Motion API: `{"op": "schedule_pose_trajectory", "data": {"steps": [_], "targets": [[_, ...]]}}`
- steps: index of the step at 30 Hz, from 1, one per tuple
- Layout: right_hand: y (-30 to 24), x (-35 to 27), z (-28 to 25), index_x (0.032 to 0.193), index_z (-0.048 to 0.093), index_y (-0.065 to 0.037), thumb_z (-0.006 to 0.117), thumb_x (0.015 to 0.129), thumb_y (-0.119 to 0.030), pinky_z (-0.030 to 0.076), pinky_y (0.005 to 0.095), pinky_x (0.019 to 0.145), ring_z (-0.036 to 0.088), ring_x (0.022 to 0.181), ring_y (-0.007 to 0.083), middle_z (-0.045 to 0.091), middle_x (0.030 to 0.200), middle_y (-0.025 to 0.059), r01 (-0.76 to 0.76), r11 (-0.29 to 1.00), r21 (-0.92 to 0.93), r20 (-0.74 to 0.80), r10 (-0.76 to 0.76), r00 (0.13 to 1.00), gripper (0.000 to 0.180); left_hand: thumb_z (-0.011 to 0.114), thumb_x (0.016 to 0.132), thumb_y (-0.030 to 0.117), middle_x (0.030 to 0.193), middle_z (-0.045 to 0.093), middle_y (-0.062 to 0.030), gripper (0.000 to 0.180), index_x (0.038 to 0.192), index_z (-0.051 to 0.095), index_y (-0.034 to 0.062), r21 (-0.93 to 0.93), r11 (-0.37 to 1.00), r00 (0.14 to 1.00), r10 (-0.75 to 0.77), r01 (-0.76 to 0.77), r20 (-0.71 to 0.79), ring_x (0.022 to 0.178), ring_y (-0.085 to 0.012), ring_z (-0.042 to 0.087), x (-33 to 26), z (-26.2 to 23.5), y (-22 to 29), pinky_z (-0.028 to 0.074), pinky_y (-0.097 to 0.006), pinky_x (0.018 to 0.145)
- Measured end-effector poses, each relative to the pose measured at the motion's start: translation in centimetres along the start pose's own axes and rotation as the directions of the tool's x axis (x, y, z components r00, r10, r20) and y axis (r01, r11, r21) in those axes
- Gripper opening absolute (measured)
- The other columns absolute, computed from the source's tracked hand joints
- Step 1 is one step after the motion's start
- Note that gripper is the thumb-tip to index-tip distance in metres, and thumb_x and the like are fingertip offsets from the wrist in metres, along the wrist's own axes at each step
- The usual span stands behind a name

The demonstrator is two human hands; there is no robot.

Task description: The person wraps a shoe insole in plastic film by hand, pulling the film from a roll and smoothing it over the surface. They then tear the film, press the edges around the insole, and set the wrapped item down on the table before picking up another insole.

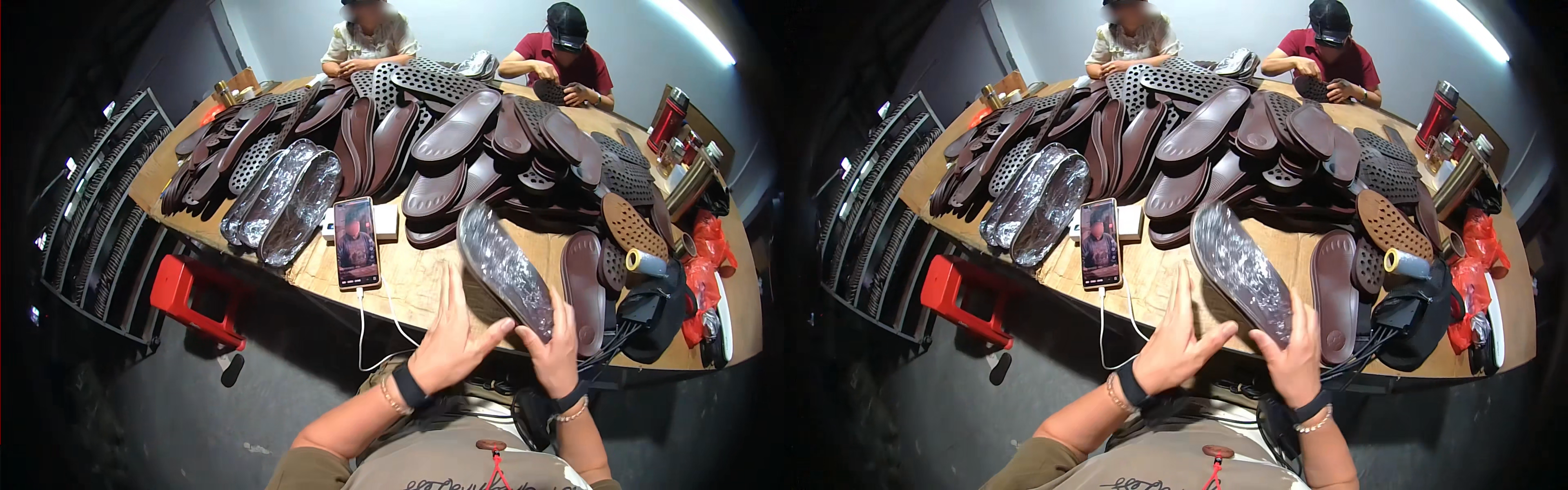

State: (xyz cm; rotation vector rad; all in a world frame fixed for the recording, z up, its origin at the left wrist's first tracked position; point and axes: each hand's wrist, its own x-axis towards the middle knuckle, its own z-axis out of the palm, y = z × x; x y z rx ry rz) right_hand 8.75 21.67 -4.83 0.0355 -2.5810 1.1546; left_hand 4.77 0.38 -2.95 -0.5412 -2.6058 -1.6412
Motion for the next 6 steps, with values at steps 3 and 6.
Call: {"op": "schedule_pose_trajectory", "data": {"steps": [3, 6], "targets": [[-4.0, -1.9, 3.0, 0.161, 0.031, 0.01, 0.086, 0.085, -0.032, 0.046, 0.0501, 0.111, 0.055, 0.128, 0.0467, 0.049, 0.143, 0.0303, 0.214, 0.974, 0.073, -0.017, -0.213, 0.977, 0.103, 0.076, 0.1, 0.021, 0.161, 0.044, -0.0208, 0.087, 0.163, 0.023, -0.0068, -0.504, 0.811, 0.927, -0.118, 0.297, 0.356, 0.141, -0.0239, 0.052, -2.4, -0.8, 1.8, 0.044, -0.039, 0.116], [-7.0, -2.8, 3.9, 0.164, 0.022, 0.011, 0.087, 0.08, -0.027, 0.036, 0.0521, 0.122, 0.044, 0.144, 0.0486, 0.035, 0.158, 0.0348, 0.409, 0.912, -0.027, 0.198, -0.397, 0.896, 0.113, 0.076, 0.1, 0.018, 0.157, 0.05, -0.0137, 0.082, 0.162, 0.028, -0.0013, -0.574, 0.808, 0.983, -0.181, 0.134, -0.026, 0.133, -0.0197, 0.058, -5.1, -2.0, 0.0, 0.049, -0.036, 0.11]]}}
